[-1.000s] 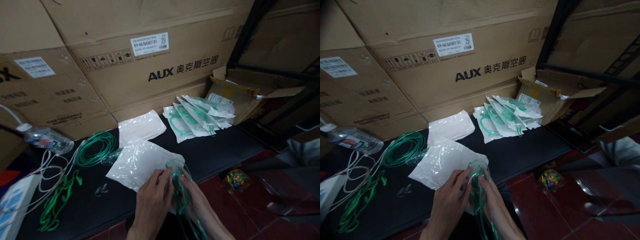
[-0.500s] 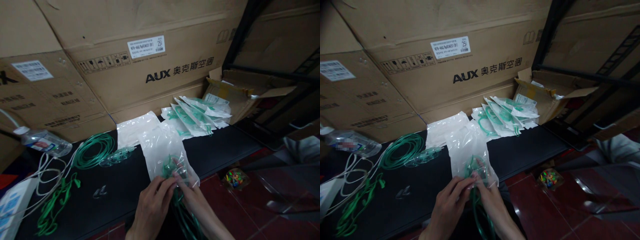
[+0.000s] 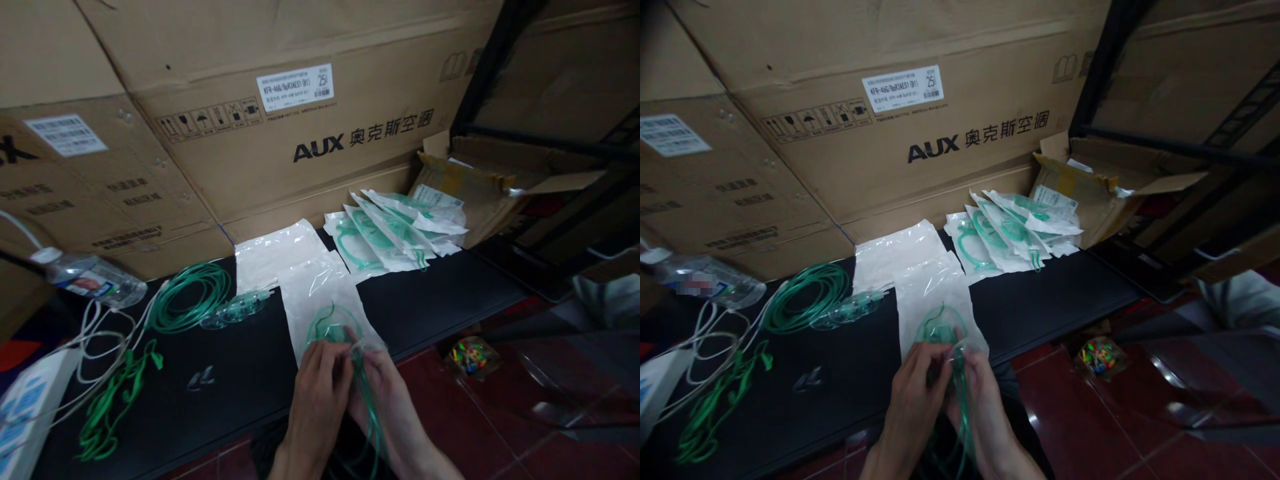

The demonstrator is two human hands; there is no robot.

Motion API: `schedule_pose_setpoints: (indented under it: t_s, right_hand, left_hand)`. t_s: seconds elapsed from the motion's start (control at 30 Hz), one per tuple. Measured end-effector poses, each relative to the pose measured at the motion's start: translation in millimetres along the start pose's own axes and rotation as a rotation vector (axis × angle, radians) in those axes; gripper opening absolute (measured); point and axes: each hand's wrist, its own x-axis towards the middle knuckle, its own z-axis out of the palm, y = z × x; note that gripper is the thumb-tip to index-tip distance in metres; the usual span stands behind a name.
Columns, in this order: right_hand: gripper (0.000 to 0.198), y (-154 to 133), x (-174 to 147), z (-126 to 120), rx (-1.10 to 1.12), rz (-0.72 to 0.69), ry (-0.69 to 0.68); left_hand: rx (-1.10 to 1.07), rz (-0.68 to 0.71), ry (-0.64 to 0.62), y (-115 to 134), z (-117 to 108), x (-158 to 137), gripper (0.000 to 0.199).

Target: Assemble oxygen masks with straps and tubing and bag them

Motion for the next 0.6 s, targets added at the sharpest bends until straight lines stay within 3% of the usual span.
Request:
schedule_pose_setpoints:
  t_s: [0.1, 0.27, 0.4, 0.5, 0.6]
  right_hand:
    - [0.039, 1.7, -5.6, 1.3, 0.000, -0.007, 0.015]
    - [0.043, 7.4, 1.4, 2.2, -0.041, -0.149, 0.212]
    - [0.059, 3.9, 13.2, 8.3, -0.043, -0.206, 0.195]
    - [0.047, 0.2, 16.3, 10.3, -0.057, -0.196, 0.138]
    - [0.033, -0.7, 11.0, 4.3, -0.008, -0.080, 0.070]
  left_hand:
    - [-0.040, -0.059, -0.028, -1.5, -2.7, 4.0, 0.009]
    - [-0.016, -0.011, -0.095, 3.6, -14.7, 3.6, 0.014]
    - [0.030, 0.070, -0.106, 5.5, -18.3, 2.0, 0.015]
    - [0.092, 0.081, -0.090, 2.9, -13.4, 4.3, 0.014]
    - [0.150, 0.036, -0.073, -0.6, -4.5, 8.6, 0.012]
